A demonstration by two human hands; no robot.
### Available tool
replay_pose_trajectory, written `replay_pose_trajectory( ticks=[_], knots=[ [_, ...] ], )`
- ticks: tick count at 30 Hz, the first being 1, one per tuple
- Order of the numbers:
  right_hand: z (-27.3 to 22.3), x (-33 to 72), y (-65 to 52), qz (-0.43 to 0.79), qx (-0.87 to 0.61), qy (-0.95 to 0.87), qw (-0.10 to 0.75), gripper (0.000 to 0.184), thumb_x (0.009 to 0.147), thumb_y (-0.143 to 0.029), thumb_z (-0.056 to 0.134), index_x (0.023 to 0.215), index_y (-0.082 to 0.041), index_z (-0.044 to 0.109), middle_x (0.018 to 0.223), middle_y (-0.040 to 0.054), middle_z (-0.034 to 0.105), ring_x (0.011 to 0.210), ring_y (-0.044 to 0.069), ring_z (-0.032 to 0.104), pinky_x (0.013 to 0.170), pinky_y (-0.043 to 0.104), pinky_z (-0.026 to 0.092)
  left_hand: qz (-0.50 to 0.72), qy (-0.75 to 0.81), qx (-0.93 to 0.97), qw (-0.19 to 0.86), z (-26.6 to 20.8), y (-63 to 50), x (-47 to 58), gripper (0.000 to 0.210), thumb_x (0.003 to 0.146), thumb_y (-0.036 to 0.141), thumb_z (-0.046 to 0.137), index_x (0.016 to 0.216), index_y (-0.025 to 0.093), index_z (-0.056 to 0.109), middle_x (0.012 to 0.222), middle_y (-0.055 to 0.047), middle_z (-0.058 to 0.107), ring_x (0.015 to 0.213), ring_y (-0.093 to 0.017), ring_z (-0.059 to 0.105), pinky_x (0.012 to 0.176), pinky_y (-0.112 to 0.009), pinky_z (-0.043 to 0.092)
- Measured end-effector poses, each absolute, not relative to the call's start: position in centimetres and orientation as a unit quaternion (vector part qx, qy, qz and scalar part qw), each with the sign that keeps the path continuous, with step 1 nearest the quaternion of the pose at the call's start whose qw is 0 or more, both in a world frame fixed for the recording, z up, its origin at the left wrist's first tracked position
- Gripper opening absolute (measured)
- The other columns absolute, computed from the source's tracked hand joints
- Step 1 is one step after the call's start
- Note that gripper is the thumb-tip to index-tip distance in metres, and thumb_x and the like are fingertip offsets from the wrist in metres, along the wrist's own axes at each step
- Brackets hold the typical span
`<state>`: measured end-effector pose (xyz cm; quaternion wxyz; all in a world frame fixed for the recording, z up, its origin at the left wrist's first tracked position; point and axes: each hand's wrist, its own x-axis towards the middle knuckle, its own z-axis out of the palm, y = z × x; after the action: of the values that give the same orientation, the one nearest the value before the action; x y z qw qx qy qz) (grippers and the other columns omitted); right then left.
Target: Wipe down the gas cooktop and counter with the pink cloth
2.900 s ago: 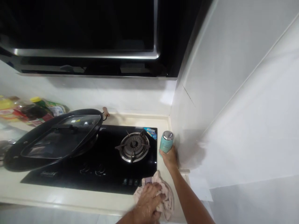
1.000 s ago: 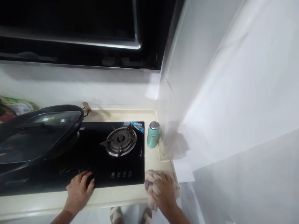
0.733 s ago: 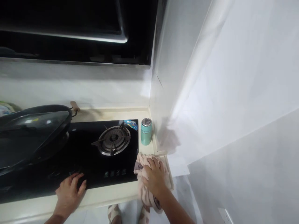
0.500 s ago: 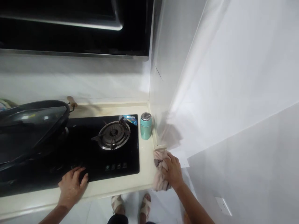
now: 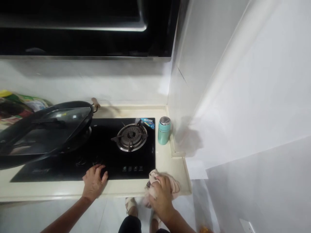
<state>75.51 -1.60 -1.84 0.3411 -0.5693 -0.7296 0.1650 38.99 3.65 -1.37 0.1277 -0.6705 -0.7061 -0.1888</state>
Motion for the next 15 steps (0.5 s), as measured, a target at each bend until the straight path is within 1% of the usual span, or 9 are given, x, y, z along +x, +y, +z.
replay_pose_trajectory(
  ticks=[2, 3, 5, 6, 8, 10, 12, 15],
  knots=[
    [-0.6, 76.2, 0.0, 0.196, -0.556, -0.715, 0.376, 0.033, 0.070, -0.014, 0.059, 0.100, -0.023, 0.068, 0.122, 0.0088, 0.063, 0.113, 0.027, 0.059, 0.100, 0.042, 0.052, -0.187, -0.706, -0.670, 0.133, -1.4, 3.6, 39.1, 0.036, 0.099, 0.041, 0.046, 0.117, 0.018, 0.067, 0.125, -0.017, 0.063, 0.117, -0.034, 0.056, 0.093, -0.051, 0.046],
    [0.2, 76.4, 1.2, 0.204, -0.549, -0.712, 0.388, 0.033, 0.073, -0.014, 0.058, 0.103, -0.024, 0.068, 0.124, 0.0088, 0.062, 0.115, 0.026, 0.059, 0.101, 0.041, 0.052, -0.187, -0.705, -0.670, 0.136, -1.4, 3.5, 39.2, 0.035, 0.099, 0.040, 0.047, 0.117, 0.018, 0.067, 0.125, -0.018, 0.063, 0.117, -0.035, 0.056, 0.093, -0.051, 0.046],
    [1.8, 76.2, 4.3, 0.199, -0.533, -0.722, 0.394, 0.034, 0.079, -0.016, 0.058, 0.110, -0.024, 0.069, 0.134, 0.0095, 0.059, 0.126, 0.026, 0.055, 0.110, 0.041, 0.047, -0.186, -0.704, -0.670, 0.140, -1.4, 3.4, 39.3, 0.035, 0.099, 0.039, 0.048, 0.118, 0.017, 0.067, 0.124, -0.018, 0.063, 0.117, -0.034, 0.057, 0.093, -0.050, 0.046],
    [2.4, 75.7, 6.0, 0.188, -0.529, -0.733, 0.385, 0.035, 0.082, -0.018, 0.058, 0.115, -0.024, 0.069, 0.141, 0.0101, 0.056, 0.131, 0.026, 0.052, 0.114, 0.042, 0.044, -0.186, -0.704, -0.670, 0.141, -1.4, 3.3, 39.3, 0.034, 0.098, 0.039, 0.048, 0.118, 0.017, 0.067, 0.124, -0.018, 0.064, 0.117, -0.034, 0.057, 0.092, -0.050, 0.046],
    [2.9, 74.3, 9.0, 0.162, -0.541, -0.756, 0.331, 0.038, 0.086, -0.023, 0.062, 0.123, -0.024, 0.068, 0.152, 0.0113, 0.049, 0.140, 0.031, 0.045, 0.119, 0.049, 0.037, -0.186, -0.704, -0.670, 0.141, -1.3, 3.3, 39.4, 0.033, 0.098, 0.038, 0.049, 0.118, 0.018, 0.067, 0.123, -0.017, 0.064, 0.116, -0.034, 0.058, 0.092, -0.048, 0.046],
    [2.5, 72.6, 10.7, 0.136, -0.568, -0.769, 0.260, 0.041, 0.088, -0.031, 0.066, 0.128, -0.024, 0.068, 0.160, 0.0124, 0.042, 0.146, 0.037, 0.036, 0.121, 0.058, 0.030, -0.189, -0.702, -0.671, 0.143, -1.3, 3.2, 39.4, 0.032, 0.098, 0.037, 0.050, 0.117, 0.018, 0.067, 0.122, -0.016, 0.065, 0.115, -0.033, 0.058, 0.091, -0.047, 0.046],
    [1.7, 71.1, 11.0, 0.111, -0.592, -0.769, 0.214, 0.042, 0.089, -0.040, 0.068, 0.129, -0.024, 0.068, 0.163, 0.0132, 0.039, 0.149, 0.041, 0.030, 0.120, 0.064, 0.025, -0.191, -0.701, -0.671, 0.147, -1.3, 3.2, 39.4, 0.031, 0.098, 0.036, 0.050, 0.117, 0.019, 0.067, 0.122, -0.016, 0.065, 0.114, -0.032, 0.058, 0.091, -0.046, 0.046],
    [0.8, 69.3, 9.7, 0.099, -0.586, -0.779, 0.201, 0.039, 0.092, -0.043, 0.066, 0.127, -0.026, 0.068, 0.162, 0.0122, 0.041, 0.148, 0.040, 0.031, 0.119, 0.062, 0.025, -0.188, -0.701, -0.671, 0.152, -1.4, 3.2, 39.4, 0.030, 0.098, 0.035, 0.050, 0.117, 0.019, 0.067, 0.123, -0.016, 0.065, 0.114, -0.032, 0.059, 0.091, -0.046, 0.046]
  ],
)
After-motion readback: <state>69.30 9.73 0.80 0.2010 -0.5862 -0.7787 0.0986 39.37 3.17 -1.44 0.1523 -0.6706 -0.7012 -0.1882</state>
